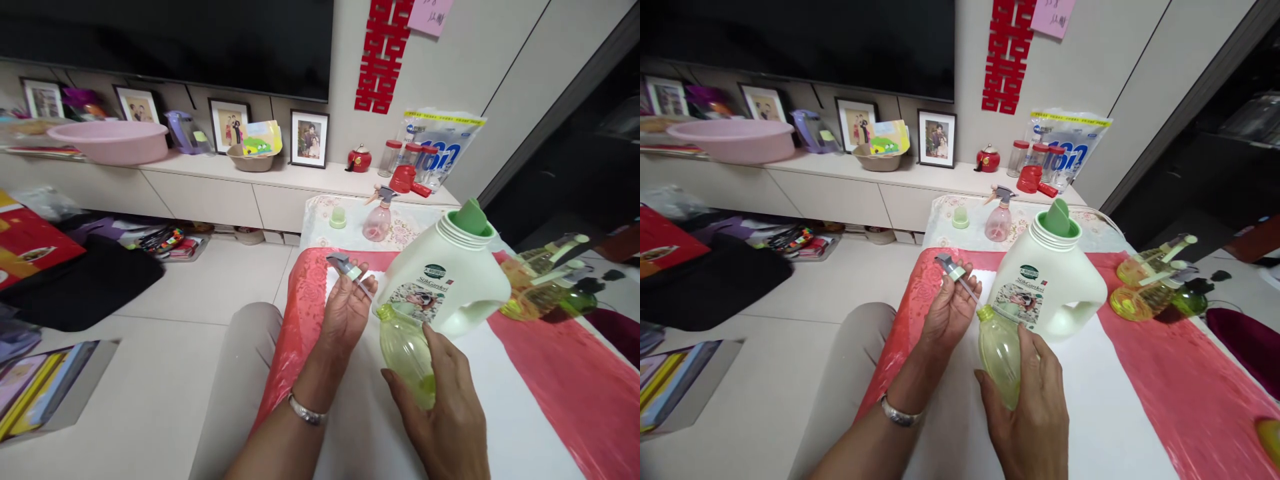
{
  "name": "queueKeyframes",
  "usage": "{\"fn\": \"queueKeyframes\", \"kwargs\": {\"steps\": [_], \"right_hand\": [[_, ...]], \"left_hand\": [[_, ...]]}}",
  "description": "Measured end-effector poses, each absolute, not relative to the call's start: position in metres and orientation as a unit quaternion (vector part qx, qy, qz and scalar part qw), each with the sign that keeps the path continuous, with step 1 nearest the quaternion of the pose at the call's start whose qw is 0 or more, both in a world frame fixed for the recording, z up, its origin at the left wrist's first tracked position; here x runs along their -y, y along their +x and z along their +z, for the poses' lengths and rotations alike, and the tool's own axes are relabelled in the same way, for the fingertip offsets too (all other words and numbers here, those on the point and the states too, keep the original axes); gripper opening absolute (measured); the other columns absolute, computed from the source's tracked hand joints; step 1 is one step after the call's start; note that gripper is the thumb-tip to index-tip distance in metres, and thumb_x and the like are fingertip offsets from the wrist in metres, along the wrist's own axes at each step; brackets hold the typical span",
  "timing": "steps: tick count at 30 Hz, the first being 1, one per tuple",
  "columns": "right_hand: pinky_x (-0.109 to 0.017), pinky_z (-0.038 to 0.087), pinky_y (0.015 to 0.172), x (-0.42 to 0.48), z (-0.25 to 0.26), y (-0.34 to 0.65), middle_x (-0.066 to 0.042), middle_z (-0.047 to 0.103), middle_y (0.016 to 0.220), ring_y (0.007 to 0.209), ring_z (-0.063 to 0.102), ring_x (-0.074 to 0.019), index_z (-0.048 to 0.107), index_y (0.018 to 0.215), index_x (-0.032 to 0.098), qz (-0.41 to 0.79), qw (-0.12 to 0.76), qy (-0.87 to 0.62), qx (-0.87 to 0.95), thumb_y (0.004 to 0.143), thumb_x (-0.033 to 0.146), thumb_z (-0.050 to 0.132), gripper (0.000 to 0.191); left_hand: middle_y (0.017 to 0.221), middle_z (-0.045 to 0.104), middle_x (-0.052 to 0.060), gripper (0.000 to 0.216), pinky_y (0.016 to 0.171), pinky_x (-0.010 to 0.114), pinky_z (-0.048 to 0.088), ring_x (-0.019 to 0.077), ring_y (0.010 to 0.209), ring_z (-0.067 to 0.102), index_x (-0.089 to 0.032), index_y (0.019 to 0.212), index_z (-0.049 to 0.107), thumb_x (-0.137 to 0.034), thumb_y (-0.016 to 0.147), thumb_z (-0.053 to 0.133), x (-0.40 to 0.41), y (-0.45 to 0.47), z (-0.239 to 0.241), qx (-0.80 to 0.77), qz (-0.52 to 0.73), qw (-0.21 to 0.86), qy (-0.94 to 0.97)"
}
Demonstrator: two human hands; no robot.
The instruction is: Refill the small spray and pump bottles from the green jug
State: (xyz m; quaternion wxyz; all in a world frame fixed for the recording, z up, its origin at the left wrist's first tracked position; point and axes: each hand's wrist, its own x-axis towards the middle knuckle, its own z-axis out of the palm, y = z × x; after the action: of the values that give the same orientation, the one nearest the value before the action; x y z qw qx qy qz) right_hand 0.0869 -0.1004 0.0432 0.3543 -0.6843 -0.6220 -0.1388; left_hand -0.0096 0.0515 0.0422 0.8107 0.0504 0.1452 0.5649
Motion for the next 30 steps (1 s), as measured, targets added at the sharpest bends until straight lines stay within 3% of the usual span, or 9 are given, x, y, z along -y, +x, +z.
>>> {"fn": "queueKeyframes", "kwargs": {"steps": [3, 7, 14, 21, 30], "right_hand": [[-0.051, 0.056, 0.092, 0.088, 0.052, 0.08, -0.018, 0.053, 0.134, 0.122, 0.055, -0.0323, 0.039, 0.153, 0.017, -0.145, 0.368, -0.675, 0.623, 0.098, 0.052, 0.056, 0.067], [-0.053, 0.055, 0.093, 0.075, 0.06, 0.072, -0.017, 0.054, 0.135, 0.122, 0.054, -0.0321, 0.039, 0.153, 0.018, -0.146, 0.373, -0.67, 0.625, 0.099, 0.049, 0.054, 0.064], [-0.051, 0.055, 0.091, 0.094, 0.05, 0.082, -0.018, 0.054, 0.135, 0.122, 0.055, -0.0334, 0.039, 0.155, 0.018, -0.158, 0.366, -0.679, 0.617, 0.096, 0.054, 0.06, 0.072], [-0.048, 0.055, 0.092, 0.117, 0.03, 0.09, -0.018, 0.055, 0.132, 0.119, 0.056, -0.0316, 0.038, 0.155, 0.016, -0.15, 0.329, -0.694, 0.622, 0.098, 0.055, 0.056, 0.072], [-0.049, 0.055, 0.091, 0.12, 0.024, 0.095, -0.018, 0.054, 0.133, 0.12, 0.056, -0.032, 0.04, 0.153, 0.015, -0.145, 0.331, -0.705, 0.61, 0.097, 0.057, 0.057, 0.073]], "left_hand": [[0.103, 0.077, 0.006, 0.018, 0.087, 0.032, 0.058, 0.0154, 0.083, 0.074, -0.017, 0.111, 0.069, -0.021, 0.099, 0.056, -0.046, -0.007, 0.039, -0.119, 0.553, 0.82, 0.089], [0.102, 0.076, 0.006, 0.016, 0.098, 0.036, 0.055, 0.0161, 0.085, 0.074, -0.018, 0.109, 0.069, -0.023, 0.095, 0.063, -0.043, -0.006, 0.038, -0.113, 0.545, 0.825, 0.1], [0.104, 0.077, 0.006, 0.028, 0.095, 0.03, 0.057, 0.0118, 0.083, 0.074, -0.017, 0.114, 0.066, -0.024, 0.106, 0.04, -0.059, -0.014, 0.049, -0.173, 0.588, 0.79, -0.018], [0.113, 0.075, 0.009, 0.035, 0.098, 0.03, 0.057, 0.0125, 0.091, 0.075, -0.017, 0.13, 0.058, -0.028, 0.108, 0.034, -0.064, -0.017, 0.051, -0.164, 0.584, 0.792, -0.064], [0.114, 0.075, 0.009, 0.032, 0.102, 0.03, 0.056, 0.0121, 0.096, 0.074, -0.014, 0.114, 0.067, -0.026, 0.107, 0.037, -0.063, -0.016, 0.05, -0.159, 0.59, 0.789, -0.067]]}}
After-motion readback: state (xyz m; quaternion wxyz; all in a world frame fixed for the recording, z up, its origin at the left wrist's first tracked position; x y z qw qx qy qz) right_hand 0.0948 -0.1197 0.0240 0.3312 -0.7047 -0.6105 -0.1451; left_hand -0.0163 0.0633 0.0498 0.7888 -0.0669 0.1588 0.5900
